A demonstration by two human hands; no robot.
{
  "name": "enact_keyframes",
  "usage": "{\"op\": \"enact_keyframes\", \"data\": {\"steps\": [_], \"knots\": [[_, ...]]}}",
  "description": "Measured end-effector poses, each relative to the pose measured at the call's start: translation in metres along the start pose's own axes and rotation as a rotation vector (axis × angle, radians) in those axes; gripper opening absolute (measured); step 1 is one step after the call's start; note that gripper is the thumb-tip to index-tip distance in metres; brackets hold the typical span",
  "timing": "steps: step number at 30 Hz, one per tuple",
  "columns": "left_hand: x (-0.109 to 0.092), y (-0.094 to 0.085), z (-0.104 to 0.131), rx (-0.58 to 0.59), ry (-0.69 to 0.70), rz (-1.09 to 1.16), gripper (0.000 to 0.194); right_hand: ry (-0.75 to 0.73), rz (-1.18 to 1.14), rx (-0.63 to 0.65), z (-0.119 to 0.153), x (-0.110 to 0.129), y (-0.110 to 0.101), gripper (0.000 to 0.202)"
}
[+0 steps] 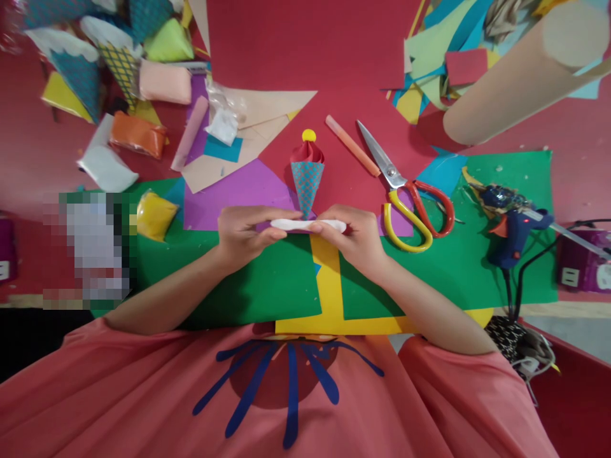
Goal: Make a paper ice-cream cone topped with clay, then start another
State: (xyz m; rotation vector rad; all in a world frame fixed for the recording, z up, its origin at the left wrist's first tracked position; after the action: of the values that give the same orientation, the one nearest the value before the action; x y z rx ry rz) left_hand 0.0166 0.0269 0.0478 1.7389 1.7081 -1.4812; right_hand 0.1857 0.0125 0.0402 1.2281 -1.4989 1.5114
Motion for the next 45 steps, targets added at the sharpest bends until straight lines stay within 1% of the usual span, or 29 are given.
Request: {"op": "enact_keyframes", "data": {"steps": [2, 3, 6, 8, 11, 14, 21, 24, 27, 30, 33, 35, 37, 40, 42, 45], "knots": [[0.003, 0.0, 0.001, -0.003, -0.047, 0.001, 0.044, 0.015, -0.035, -0.009, 0.0, -0.002, -0.001, 0.038], [0.003, 0.0, 0.001, -0.01, -0.056, 0.001, 0.043, 0.02, -0.064, -0.007, 0.0, -0.004, -0.001, 0.036], [0.001, 0.0, 0.001, -0.039, -0.022, -0.007, 0.028, 0.011, -0.195, 0.033, 0.001, -0.007, 0.002, 0.042], [-0.001, -0.001, 0.0, -0.065, 0.006, -0.024, 0.024, -0.027, -0.232, 0.045, 0.002, -0.007, 0.003, 0.046], [-0.001, -0.003, 0.0, -0.087, 0.016, -0.03, 0.021, -0.1, -0.152, 0.002, 0.002, -0.002, 0.001, 0.032], [-0.002, -0.004, 0.0, -0.091, 0.012, -0.033, 0.021, -0.124, -0.096, -0.012, 0.001, 0.001, 0.001, 0.019], [-0.002, -0.004, -0.002, -0.063, -0.036, -0.039, 0.026, -0.102, -0.091, -0.019, 0.001, 0.001, 0.0, 0.014], [-0.001, -0.004, -0.002, -0.061, -0.066, -0.031, 0.031, -0.058, -0.088, -0.022, 0.001, -0.001, 0.0, 0.01], [-0.001, -0.004, -0.003, -0.072, -0.062, -0.015, 0.032, 0.001, -0.09, -0.022, 0.001, -0.003, 0.0, 0.017], [-0.001, -0.005, -0.004, -0.081, -0.044, 0.007, 0.033, 0.019, -0.089, -0.017, 0.001, -0.002, 0.0, 0.027], [0.001, -0.004, -0.003, -0.064, -0.067, 0.001, 0.043, -0.003, -0.052, 0.011, 0.0, 0.001, 0.0, 0.04], [0.004, -0.002, -0.002, -0.039, -0.097, 0.001, 0.051, -0.017, -0.042, 0.057, 0.0, 0.001, 0.002, 0.05], [0.005, -0.001, -0.002, -0.032, -0.122, 0.032, 0.057, 0.009, -0.102, 0.11, 0.001, -0.003, 0.005, 0.059], [0.006, -0.003, -0.003, -0.069, -0.149, 0.076, 0.059, 0.117, -0.308, 0.176, 0.003, -0.012, 0.01, 0.069], [0.005, -0.004, -0.004, -0.092, -0.157, 0.089, 0.059, 0.151, -0.402, 0.201, 0.004, -0.015, 0.013, 0.065], [0.005, -0.004, -0.004, -0.106, -0.16, 0.113, 0.059, 0.104, -0.365, 0.2, 0.004, -0.011, 0.012, 0.047]]}}
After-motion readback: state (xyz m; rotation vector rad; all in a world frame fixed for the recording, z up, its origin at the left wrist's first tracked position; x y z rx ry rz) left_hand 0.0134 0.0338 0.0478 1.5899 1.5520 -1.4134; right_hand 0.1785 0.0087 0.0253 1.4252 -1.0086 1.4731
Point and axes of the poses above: each hand's wrist, its own z-axis away from the middle knuckle, its own y-axis out of the palm, x = y × z, the point moved 6 cm from there along -z, towards the middle knuckle, and after that the axes turned 3 degrees about z, right-handed, at the moved point
